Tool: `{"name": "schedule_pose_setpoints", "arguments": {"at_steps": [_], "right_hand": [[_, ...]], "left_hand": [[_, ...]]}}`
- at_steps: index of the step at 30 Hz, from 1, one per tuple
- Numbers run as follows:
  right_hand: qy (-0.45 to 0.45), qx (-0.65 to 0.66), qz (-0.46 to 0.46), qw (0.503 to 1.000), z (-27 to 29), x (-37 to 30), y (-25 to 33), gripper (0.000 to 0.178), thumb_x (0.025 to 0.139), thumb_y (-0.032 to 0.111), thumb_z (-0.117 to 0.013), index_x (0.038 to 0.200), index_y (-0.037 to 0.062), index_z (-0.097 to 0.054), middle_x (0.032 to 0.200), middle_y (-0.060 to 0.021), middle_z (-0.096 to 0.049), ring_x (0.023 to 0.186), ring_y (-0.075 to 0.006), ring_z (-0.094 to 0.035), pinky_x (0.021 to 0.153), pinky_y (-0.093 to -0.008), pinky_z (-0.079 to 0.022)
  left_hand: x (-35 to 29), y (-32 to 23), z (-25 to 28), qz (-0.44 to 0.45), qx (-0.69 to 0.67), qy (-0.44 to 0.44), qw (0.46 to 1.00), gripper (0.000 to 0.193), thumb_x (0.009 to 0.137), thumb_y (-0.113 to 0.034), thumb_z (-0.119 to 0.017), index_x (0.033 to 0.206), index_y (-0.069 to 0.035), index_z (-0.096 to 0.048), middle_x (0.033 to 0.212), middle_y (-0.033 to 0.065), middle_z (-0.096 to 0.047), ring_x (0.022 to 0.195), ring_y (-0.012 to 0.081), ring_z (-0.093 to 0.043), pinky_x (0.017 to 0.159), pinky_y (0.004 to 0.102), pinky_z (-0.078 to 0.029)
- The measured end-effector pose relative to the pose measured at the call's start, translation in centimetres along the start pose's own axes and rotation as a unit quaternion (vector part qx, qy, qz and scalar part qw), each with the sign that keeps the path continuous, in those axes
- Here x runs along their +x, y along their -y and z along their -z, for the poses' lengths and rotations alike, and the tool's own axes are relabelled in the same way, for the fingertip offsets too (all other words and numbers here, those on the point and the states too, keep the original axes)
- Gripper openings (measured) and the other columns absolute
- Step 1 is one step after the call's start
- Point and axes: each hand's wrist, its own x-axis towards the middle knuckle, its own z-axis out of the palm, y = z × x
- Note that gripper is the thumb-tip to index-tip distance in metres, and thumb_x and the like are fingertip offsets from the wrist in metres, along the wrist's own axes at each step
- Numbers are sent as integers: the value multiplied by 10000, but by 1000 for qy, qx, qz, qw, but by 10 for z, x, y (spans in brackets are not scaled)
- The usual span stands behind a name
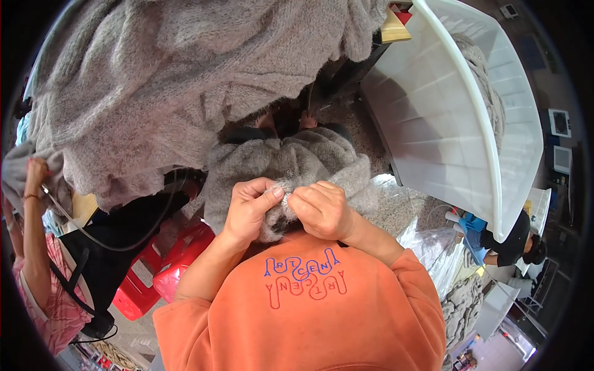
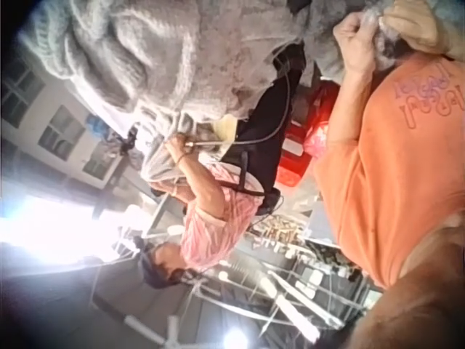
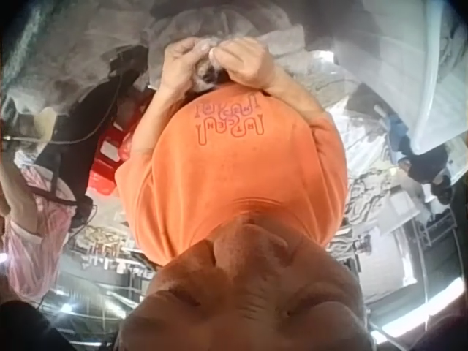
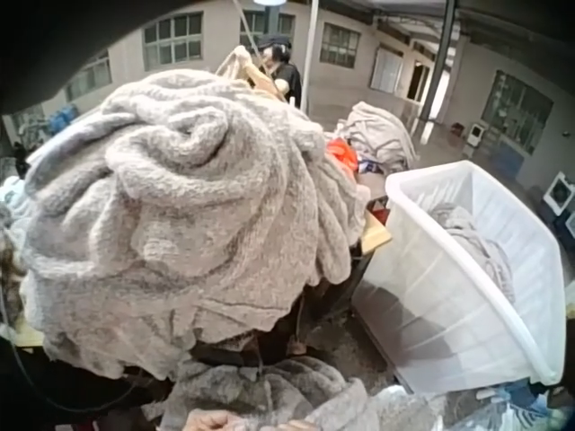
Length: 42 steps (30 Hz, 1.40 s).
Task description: Inspecting knitted garments for quality control in a garment factory.
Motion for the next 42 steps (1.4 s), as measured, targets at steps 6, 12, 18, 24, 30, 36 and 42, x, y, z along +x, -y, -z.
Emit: {"name": "schedule_pose_setpoints", "arguments": {"at_steps": [6,12,18,24,30,36,42], "right_hand": [[-4,-19,-38,999,-7,-3,-1,269,558,-56,-577,822,-9,-557,753,-93,-562,567,-212,-561,473,-294,-432],[-6,114,-136,984,-12,3,-6,317,570,-122,-503,855,7,-552,831,-112,-567,665,-282,-586,548,-322,-477],[-4,149,-173,974,-20,-6,-4,270,595,-97,-514,836,26,-517,731,-107,-538,629,-302,-562,525,-353,-467],[-1,266,-282,922,-21,0,-4,235,634,-65,-493,854,16,-516,749,-155,-568,665,-327,-579,534,-380,-460],[58,205,-206,955,-20,-10,-13,226,616,-29,-509,839,11,-516,697,-142,-561,636,-321,-572,523,-376,-454],[39,162,-166,972,-20,-8,-12,211,547,-7,-539,754,21,-505,628,-119,-512,533,-297,-526,461,-367,-424],[-3,89,-149,985,-22,-4,-2,214,527,-43,-509,735,8,-517,571,-108,-487,464,-278,-496,435,-341,-398]], "left_hand": [[-2,1,2,-21,55,-15,998,68,779,-28,-616,816,27,-632,728,19,-617,641,49,-520,571,184,-415],[-4,7,7,-37,77,-47,995,60,764,-13,-631,810,26,-634,720,16,-612,638,49,-520,568,185,-423],[-8,14,3,-102,89,-90,987,56,754,9,-635,808,20,-640,733,21,-621,658,54,-534,588,191,-436],[-10,10,1,-173,190,-98,962,76,744,30,-632,819,18,-642,744,35,-628,669,63,-546,604,206,-453],[-8,9,3,-163,196,-72,964,70,751,19,-628,820,18,-643,742,47,-636,676,69,-555,608,210,-457],[-8,8,4,-176,224,-86,955,75,744,20,-630,817,24,-640,727,52,-635,665,75,-558,593,214,-455],[-8,6,-1,-294,356,-125,879,65,711,42,-644,764,22,-614,675,84,-606,602,114,-563,535,228,-430]]}}
